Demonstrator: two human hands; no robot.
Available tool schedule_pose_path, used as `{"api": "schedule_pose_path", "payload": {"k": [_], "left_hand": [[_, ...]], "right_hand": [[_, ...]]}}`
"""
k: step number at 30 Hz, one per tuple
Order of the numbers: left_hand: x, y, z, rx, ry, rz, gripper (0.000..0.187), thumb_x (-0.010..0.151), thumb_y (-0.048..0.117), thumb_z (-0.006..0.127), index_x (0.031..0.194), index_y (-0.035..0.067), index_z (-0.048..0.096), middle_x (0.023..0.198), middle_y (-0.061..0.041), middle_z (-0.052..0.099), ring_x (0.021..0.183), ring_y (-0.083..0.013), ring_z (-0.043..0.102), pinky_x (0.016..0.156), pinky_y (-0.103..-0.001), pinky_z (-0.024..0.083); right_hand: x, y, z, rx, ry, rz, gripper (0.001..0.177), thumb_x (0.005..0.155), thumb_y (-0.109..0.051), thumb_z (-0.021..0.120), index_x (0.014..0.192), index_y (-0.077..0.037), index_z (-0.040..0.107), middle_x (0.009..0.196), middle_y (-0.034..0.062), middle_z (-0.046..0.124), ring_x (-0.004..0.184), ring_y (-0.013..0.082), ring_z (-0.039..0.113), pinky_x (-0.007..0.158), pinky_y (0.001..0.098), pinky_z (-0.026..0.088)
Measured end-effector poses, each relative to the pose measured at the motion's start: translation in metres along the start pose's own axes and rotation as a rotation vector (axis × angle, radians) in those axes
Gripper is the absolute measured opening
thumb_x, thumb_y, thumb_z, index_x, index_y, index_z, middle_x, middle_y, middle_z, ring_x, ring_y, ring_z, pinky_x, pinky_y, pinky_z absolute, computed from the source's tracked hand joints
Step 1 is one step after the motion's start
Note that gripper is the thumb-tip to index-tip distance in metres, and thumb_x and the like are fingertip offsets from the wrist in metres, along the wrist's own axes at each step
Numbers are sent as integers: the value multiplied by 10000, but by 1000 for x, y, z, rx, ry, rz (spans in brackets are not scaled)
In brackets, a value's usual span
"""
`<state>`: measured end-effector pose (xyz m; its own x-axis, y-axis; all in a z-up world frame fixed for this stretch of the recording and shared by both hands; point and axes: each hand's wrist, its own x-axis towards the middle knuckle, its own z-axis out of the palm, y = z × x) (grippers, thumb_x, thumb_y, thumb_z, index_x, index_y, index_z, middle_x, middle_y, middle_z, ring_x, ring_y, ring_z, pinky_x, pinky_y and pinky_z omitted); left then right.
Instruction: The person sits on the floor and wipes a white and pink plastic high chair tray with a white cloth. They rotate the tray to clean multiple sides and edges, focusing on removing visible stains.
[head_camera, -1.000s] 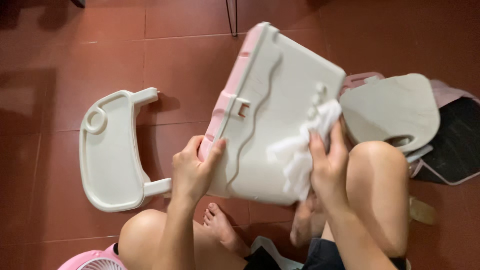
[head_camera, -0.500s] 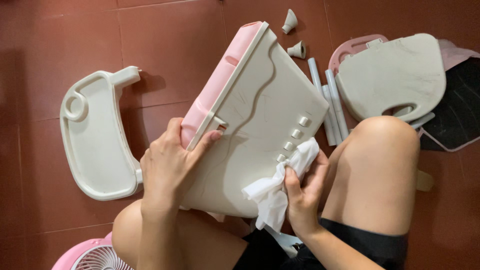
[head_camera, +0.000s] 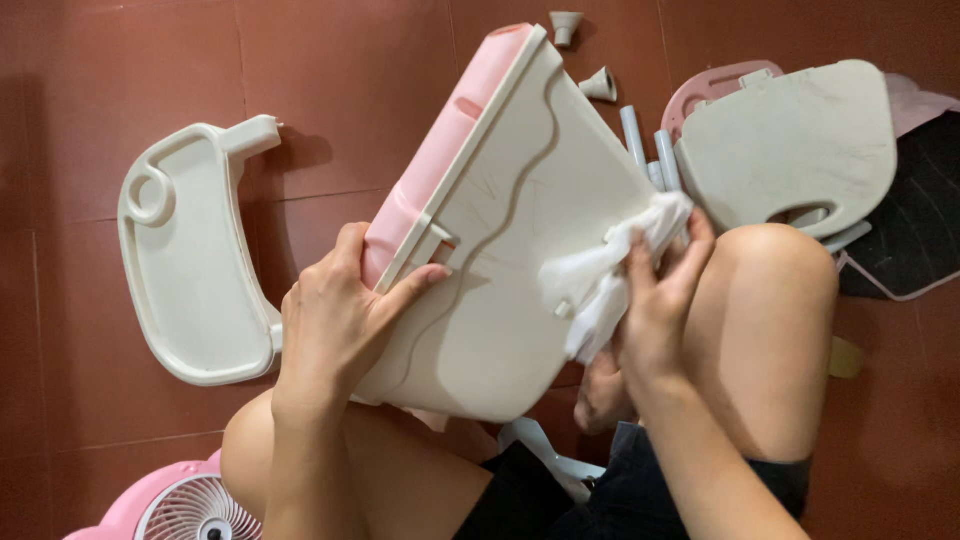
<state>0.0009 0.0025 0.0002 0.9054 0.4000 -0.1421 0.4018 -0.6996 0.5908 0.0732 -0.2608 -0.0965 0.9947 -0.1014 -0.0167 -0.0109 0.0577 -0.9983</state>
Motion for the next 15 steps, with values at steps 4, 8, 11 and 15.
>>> {"api": "schedule_pose_path", "payload": {"k": [4, 8, 11, 15], "left_hand": [[4, 1, -1, 6, -3, 14, 686, 759, 697, 718, 959, 50, 609, 720, -181, 711, 722, -389, 713, 642, -491, 542], [4, 3, 3, 25, -1, -28, 694, 749, 713, 703, 949, 54, 614, 711, -175, 715, 712, -387, 717, 652, -496, 545], [4, 2, 6, 54, 23, -2, 708, 773, 725, 690, 982, 52, 614, 747, -179, 713, 739, -403, 714, 644, -514, 541], [5, 2, 3, 66, 18, 7, 736, 761, 746, 690, 1001, 54, 614, 794, -192, 720, 789, -418, 716, 670, -517, 547]], "right_hand": [[62, 12, -9, -78, -170, -105, 356, 1149, -237, 587, 1416, -22, 490, 1231, 61, 554, 1119, 120, 515, 982, 270, 468], [107, -10, -4, -388, -193, -28, 370, 1149, -375, 595, 1188, -8, 622, 961, 65, 639, 919, 153, 577, 788, 312, 478], [95, -31, 22, -857, -175, 0, 392, 1096, -460, 533, 1303, -135, 607, 1071, 141, 742, 993, 280, 686, 829, 394, 511], [47, -47, 61, -1237, -312, -831, 667, 1099, -474, 430, 1627, -104, 263, 1665, 229, 297, 1502, 461, 315, 1222, 585, 245]]}}
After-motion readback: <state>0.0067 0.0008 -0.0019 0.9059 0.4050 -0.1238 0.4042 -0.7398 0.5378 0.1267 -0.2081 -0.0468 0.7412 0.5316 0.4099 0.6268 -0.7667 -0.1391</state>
